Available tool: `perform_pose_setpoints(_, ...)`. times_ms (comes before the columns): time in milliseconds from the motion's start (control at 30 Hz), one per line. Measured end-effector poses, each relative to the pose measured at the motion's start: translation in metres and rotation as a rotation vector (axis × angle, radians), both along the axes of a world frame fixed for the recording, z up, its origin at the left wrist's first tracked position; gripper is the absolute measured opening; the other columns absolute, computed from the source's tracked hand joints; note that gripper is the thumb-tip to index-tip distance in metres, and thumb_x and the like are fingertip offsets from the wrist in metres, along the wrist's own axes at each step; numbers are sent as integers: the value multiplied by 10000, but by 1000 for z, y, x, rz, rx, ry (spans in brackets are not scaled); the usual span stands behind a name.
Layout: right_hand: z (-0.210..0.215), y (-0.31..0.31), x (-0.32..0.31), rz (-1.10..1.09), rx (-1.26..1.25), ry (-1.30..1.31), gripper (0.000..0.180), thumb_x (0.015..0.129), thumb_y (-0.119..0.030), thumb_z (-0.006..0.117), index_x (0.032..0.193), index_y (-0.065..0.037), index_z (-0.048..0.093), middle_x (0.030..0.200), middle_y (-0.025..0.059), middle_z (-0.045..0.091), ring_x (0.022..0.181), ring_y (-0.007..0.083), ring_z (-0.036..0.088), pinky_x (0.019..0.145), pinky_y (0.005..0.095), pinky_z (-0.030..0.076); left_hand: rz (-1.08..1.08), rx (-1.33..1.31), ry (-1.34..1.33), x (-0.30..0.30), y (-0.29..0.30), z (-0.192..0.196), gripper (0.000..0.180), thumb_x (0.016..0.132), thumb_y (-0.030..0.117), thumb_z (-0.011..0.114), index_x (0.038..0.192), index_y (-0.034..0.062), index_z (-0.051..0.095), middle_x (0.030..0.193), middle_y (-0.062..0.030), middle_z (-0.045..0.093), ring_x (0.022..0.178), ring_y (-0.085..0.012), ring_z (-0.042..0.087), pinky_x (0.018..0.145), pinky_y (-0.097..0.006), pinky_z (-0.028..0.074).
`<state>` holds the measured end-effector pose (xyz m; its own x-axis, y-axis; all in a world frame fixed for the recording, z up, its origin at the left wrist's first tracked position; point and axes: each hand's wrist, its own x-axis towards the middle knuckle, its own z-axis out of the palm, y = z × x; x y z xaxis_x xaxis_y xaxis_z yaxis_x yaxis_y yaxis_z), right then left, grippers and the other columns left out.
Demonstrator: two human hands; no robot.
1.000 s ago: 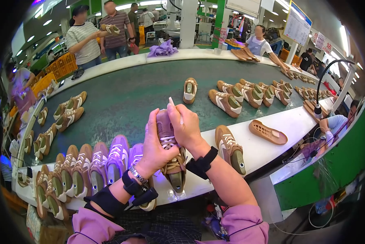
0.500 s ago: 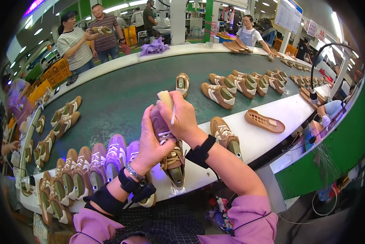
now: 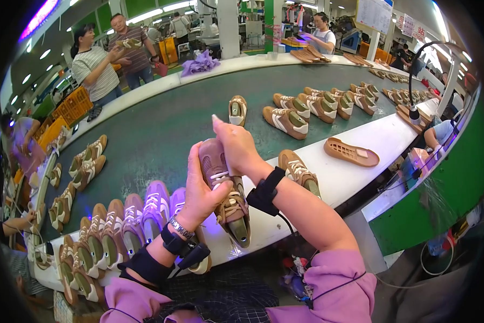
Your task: Inspecting and organizing shoes on a conveyor belt in a factory.
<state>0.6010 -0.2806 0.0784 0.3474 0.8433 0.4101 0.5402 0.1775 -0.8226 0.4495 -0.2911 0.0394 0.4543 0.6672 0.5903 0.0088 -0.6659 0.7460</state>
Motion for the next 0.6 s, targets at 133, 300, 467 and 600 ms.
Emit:
perform_pose_setpoints(133, -9, -4, 47, 331, -244, 738, 578, 898, -600, 394, 920, -41, 536, 794, 92, 621, 625, 159, 586, 542, 260, 461, -314, -355, -155, -2, 2, 15, 892, 686, 48, 696, 1413, 95, 180, 1287, -135, 409, 1186, -227, 460, 983, -360, 422)
perform_pose_setpoints(300, -36, -28, 49, 392, -271, 988, 597, 898, -593, 404, 969, -9, 506, 850, 146, 630, 692, 211, 630, 641, 327, 536, -361, -538, -184, -10, 16, 11, 913, 680, 42, 702, 1410, 121, 160, 1287, -123, 404, 1182, -223, 458, 976, -358, 429)
perform_pose_setpoints(467, -50, -40, 22, 308, -169, 884, 519, 898, -562, 460, 958, -51, 528, 868, 96, 610, 731, 178, 601, 688, 305, 498, -358, -542, -183, -13, 15, 14, 898, 685, 44, 710, 1404, 124, 178, 1288, -107, 405, 1198, -215, 443, 1000, -359, 408)
perform_pose_setpoints(600, -58, -43, 0, 397, -17, 846, 409, 928, -420, 523, 1035, -25, 532, 925, 51, 583, 848, 115, 554, 776, 250, 450, -357, -535, -197, -14, 12, 15, 886, 687, 40, 716, 1395, 121, 191, 1284, -94, 408, 1210, -205, 432, 1020, -363, 389)
